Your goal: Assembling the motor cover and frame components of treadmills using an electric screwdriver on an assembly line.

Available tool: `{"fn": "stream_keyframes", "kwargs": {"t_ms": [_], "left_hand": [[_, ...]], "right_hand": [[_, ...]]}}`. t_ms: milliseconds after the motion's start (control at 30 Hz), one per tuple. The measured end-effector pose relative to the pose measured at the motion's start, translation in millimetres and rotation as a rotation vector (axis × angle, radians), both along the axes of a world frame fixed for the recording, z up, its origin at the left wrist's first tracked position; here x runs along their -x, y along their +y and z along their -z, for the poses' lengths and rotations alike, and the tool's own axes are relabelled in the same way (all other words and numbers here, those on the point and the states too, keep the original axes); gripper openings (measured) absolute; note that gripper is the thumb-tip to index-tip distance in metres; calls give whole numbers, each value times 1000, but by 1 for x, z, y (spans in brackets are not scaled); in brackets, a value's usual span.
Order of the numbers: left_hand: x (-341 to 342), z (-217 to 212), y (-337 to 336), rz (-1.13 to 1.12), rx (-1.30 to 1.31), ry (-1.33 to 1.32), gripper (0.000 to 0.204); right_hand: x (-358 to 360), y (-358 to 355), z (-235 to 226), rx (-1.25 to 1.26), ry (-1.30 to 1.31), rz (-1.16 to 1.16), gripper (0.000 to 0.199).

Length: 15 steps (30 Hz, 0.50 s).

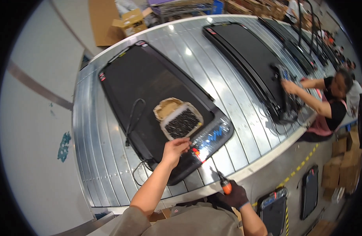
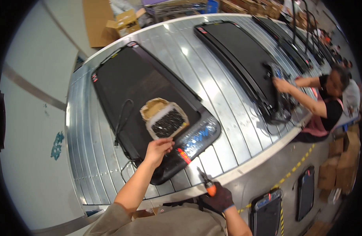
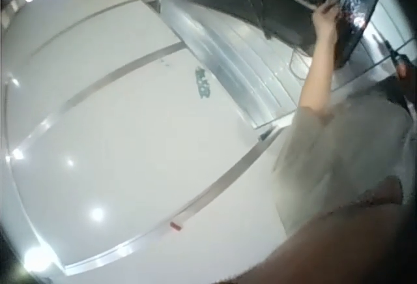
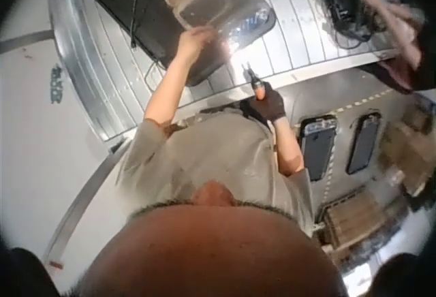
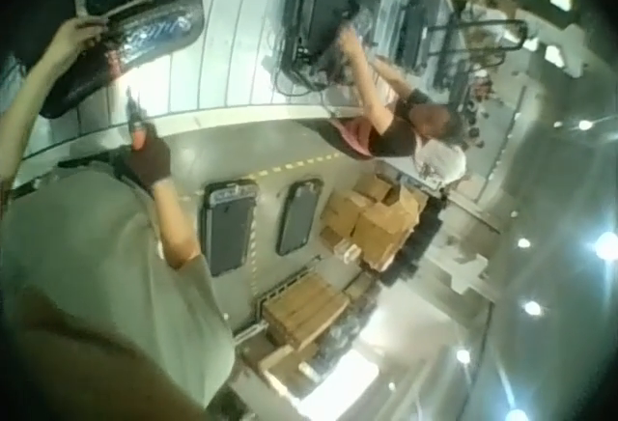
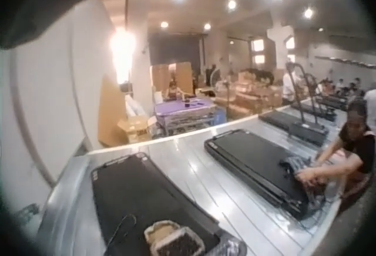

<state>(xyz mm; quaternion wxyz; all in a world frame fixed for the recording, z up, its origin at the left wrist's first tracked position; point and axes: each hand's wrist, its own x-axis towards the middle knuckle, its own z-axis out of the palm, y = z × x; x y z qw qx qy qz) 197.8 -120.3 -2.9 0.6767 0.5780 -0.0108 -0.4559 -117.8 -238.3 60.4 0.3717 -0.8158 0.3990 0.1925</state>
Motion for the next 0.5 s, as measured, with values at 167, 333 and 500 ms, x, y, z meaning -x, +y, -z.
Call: {"fn": "stream_keyframes", "kwargs": {"t_ms": [167, 333, 500], "left_hand": [[45, -24, 61, -54, 77, 453, 22], [45, -34, 79, -148, 139, 561, 18], [37, -43, 93, -182, 85, 529, 16]], "right_hand": [[-68, 16, -49, -99, -57, -269, 71], [-75, 26, -34, -85, -153, -280, 67], [-80, 30, -23, -111, -251, -340, 60]]}}
